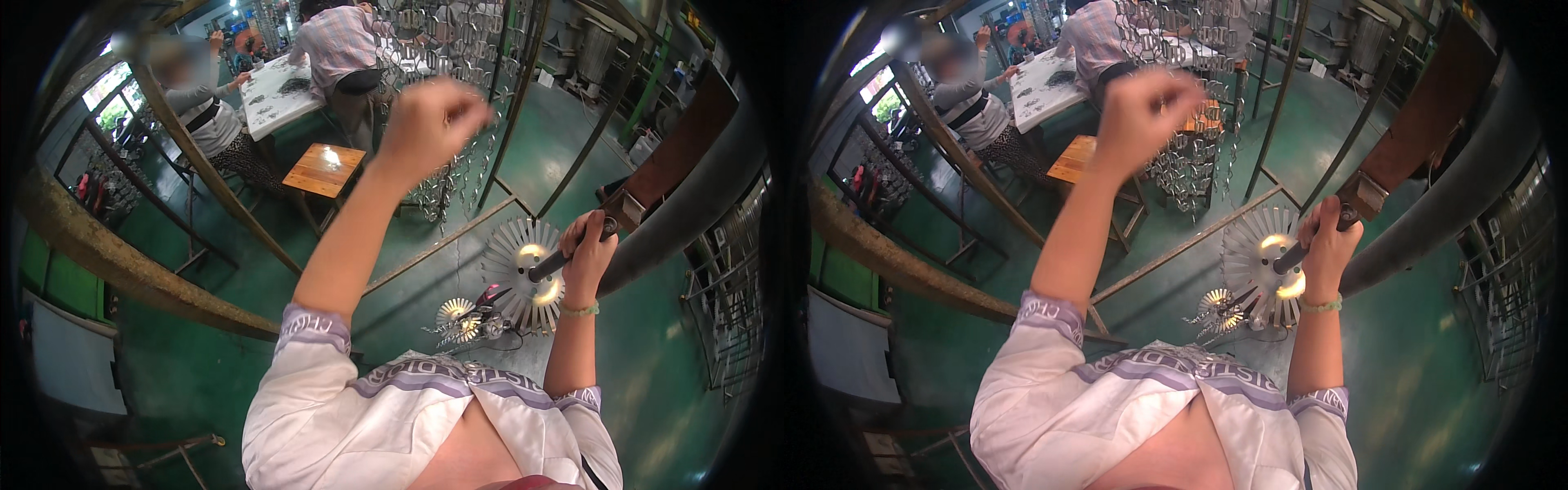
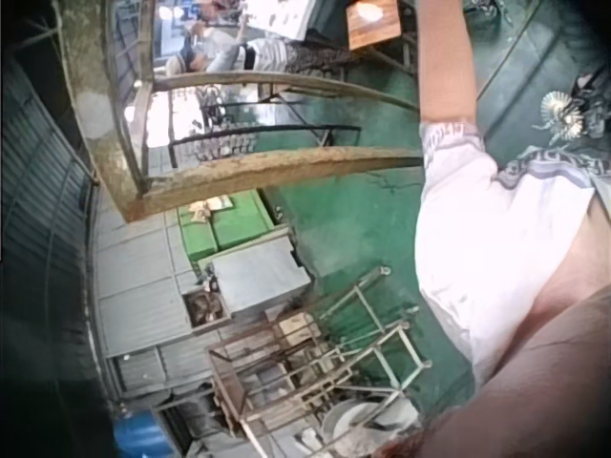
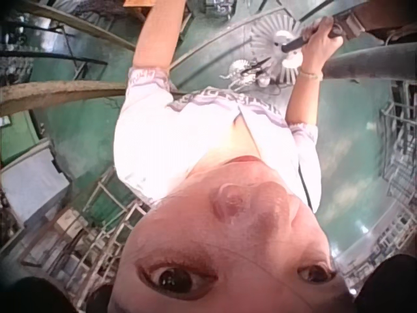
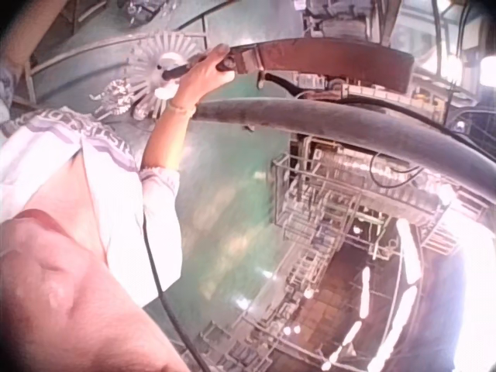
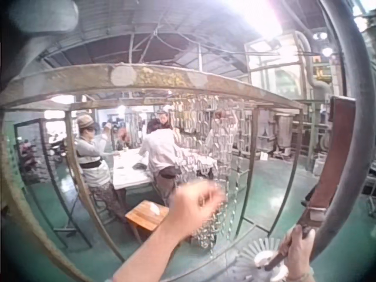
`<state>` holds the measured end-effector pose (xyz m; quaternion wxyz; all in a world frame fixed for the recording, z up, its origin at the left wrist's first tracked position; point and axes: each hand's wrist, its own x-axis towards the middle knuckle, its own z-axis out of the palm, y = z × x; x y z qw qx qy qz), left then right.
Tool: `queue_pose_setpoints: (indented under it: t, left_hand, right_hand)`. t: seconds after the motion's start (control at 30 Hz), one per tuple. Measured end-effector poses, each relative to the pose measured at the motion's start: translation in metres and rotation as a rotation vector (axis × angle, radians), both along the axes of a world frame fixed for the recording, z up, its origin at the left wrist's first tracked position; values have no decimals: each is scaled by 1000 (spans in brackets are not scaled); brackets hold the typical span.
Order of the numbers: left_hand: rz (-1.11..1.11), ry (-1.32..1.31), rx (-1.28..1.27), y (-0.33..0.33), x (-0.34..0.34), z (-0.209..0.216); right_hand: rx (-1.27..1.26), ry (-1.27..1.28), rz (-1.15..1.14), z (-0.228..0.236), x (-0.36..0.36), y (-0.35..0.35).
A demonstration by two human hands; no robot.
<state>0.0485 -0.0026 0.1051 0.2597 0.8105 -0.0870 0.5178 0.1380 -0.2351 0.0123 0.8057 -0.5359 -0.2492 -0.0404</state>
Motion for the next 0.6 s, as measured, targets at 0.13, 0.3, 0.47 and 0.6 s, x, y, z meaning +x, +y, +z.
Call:
queue_pose_setpoints:
  t: [0.13, 0.3, 0.47, 0.6]
  left_hand:
    - [346, -359, 132, 23, 34, 86]
    - [550, -473, 104, 33, 86, 125]
    - [687, -96, 59, 28, 86, 151]
    - [584, -289, 56, 60, 112, 154]
  right_hand:
    - [15, 6, 24, 1, -3, 2]
    - [58, -26, 46, -4, 1, -1]
    - [92, -7, 70, -8, 1, -1]
    - [74, -11, 63, -7, -2, 2]
